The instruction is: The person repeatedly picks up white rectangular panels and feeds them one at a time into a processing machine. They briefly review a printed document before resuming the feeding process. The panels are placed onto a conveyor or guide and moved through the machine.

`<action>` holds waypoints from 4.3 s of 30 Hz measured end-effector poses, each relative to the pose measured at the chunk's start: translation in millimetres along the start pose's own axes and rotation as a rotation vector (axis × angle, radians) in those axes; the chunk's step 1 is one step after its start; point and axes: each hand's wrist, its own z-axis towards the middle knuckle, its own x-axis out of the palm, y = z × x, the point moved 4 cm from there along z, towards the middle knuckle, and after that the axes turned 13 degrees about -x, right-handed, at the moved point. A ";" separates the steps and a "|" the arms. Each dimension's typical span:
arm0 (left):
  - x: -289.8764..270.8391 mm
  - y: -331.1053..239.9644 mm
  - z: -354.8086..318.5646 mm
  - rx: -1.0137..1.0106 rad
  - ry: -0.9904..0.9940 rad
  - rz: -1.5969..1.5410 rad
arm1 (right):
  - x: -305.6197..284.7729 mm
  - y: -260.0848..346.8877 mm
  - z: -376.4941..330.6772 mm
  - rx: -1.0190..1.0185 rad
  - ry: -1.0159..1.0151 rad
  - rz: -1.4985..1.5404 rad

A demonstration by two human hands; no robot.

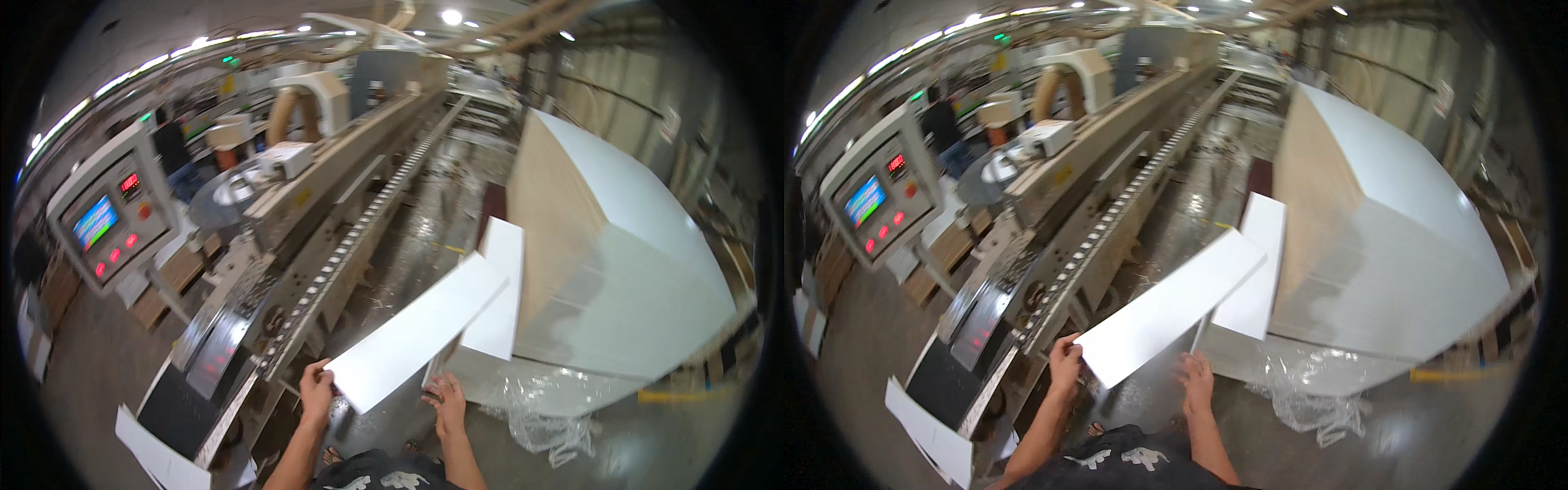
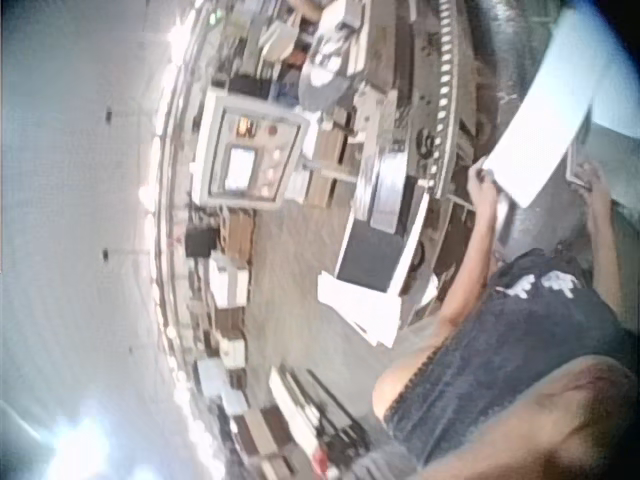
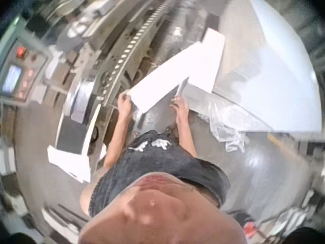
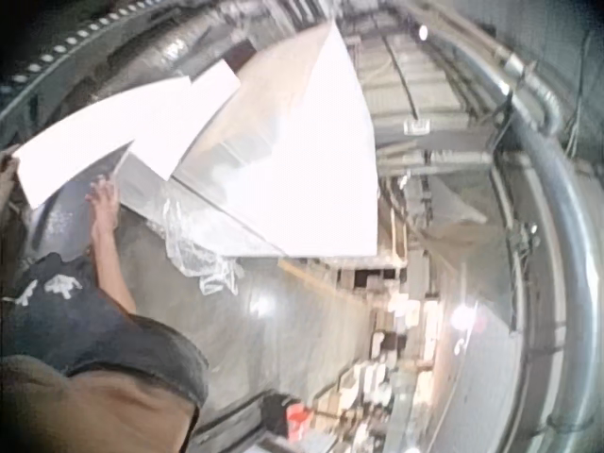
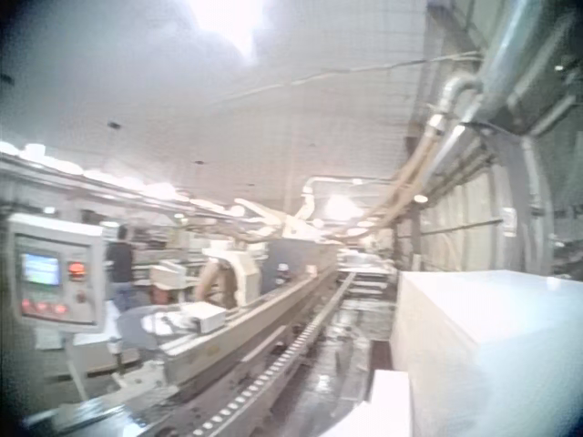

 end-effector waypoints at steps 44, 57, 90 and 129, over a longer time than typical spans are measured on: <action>-446.1 20.9 -27.9 -0.065 -0.847 0.545 | 460.8 -296.6 -69.9 -0.714 1.150 -1.073; -342.7 -18.0 89.7 0.049 -0.905 0.860 | 481.2 -281.9 100.3 -0.532 1.117 -0.997; -146.4 -95.0 150.2 0.591 0.111 0.646 | 413.4 -213.8 101.0 0.464 0.647 0.115; 180.2 5.4 19.8 -0.184 0.465 0.190 | -16.8 18.6 6.4 -0.160 0.129 -0.248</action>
